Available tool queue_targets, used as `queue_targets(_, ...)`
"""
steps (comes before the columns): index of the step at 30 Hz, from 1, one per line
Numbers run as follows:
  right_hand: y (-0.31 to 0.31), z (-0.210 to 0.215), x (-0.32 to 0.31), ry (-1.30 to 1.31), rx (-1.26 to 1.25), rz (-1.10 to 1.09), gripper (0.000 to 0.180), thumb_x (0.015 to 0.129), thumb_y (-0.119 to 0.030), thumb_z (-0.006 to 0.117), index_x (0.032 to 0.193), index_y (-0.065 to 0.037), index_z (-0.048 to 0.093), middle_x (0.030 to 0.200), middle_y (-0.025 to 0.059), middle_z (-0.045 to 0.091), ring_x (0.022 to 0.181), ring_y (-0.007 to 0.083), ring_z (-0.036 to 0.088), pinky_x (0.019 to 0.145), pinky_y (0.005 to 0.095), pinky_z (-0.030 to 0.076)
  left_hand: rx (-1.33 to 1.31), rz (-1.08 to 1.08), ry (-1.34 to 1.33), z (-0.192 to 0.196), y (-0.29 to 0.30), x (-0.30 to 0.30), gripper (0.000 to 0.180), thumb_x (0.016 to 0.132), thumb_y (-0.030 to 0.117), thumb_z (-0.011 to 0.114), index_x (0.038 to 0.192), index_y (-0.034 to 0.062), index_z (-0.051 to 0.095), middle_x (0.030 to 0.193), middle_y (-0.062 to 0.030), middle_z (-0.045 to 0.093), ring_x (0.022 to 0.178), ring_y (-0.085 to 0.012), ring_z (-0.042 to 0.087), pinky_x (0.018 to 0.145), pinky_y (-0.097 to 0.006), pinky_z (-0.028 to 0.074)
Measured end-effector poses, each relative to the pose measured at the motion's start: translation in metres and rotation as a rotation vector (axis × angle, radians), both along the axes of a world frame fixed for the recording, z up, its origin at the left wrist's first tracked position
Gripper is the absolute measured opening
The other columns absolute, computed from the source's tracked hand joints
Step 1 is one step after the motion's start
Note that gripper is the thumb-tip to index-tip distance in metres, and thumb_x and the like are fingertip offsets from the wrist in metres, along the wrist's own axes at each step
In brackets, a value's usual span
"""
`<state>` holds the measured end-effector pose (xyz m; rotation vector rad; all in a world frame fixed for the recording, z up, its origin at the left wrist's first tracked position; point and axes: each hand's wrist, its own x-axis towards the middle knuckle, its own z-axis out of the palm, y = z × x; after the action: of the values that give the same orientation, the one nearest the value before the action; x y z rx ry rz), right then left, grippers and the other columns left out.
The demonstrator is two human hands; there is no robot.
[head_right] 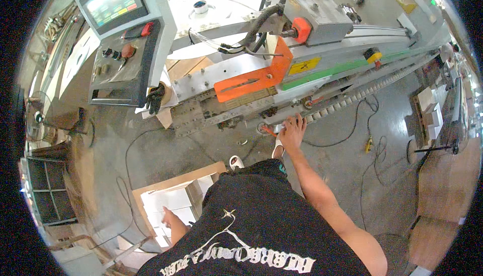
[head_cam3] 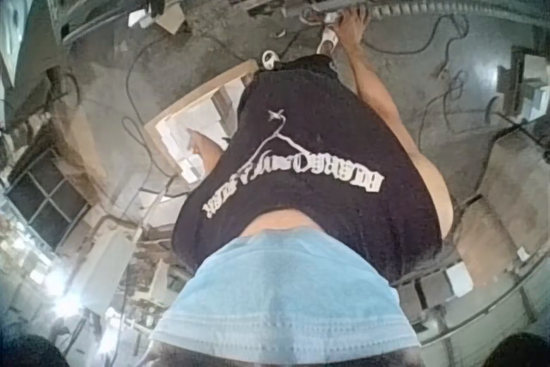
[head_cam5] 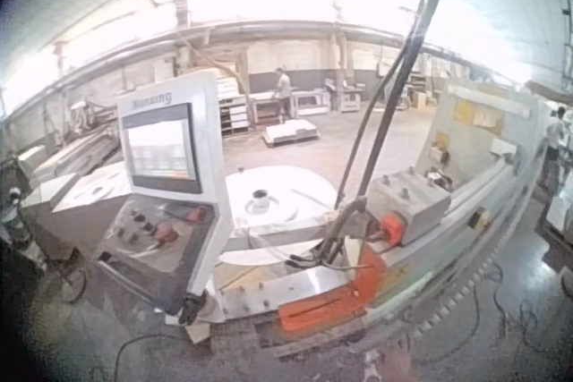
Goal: Feeding rectangular white furniture panels into an edge banding machine and stacking the finished pieces.
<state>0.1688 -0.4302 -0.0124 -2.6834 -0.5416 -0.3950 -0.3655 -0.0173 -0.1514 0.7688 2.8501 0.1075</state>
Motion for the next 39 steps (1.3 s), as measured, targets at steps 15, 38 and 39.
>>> queue_targets(15,-0.003,-0.007,-0.001,0.026,-0.109,0.001,0.014,0.066,-0.012,0.062,0.079,-0.009,0.066,0.109,0.0076,0.057,0.123,0.0358,0.038,0.109,0.0576,0.020,-0.083,0.115,-0.574,-0.017,-0.100,-0.001,0.118,0.058,0.069,0.074,0.141,0.0078,0.018,0.138,-0.0210,0.031,0.122,-0.0358,0.038,0.101,-0.049,0.035)
queue_targets(38,0.186,0.091,-0.062,1.108,0.517,0.825,0.052,0.082,-0.047,0.064,0.108,-0.002,0.061,0.105,0.0139,0.066,0.095,0.0225,0.063,0.080,0.0357,0.050,0.509,-0.264,-2.080,0.151,-0.034,0.156,0.025,0.090,0.025,0.058,0.112,0.0119,0.060,0.077,-0.0049,0.055,0.071,-0.0192,0.051,0.079,-0.038,0.045)
queue_targets(39,0.202,0.097,-0.079,1.205,0.512,0.829,0.053,0.083,-0.047,0.064,0.108,0.000,0.061,0.101,0.0134,0.066,0.091,0.0209,0.063,0.077,0.0354,0.050,0.391,-0.214,-2.115,0.157,-0.035,0.184,0.021,0.091,0.027,0.059,0.089,0.0068,0.057,0.064,-0.0066,0.057,0.067,-0.0178,0.053,0.073,-0.035,0.046)
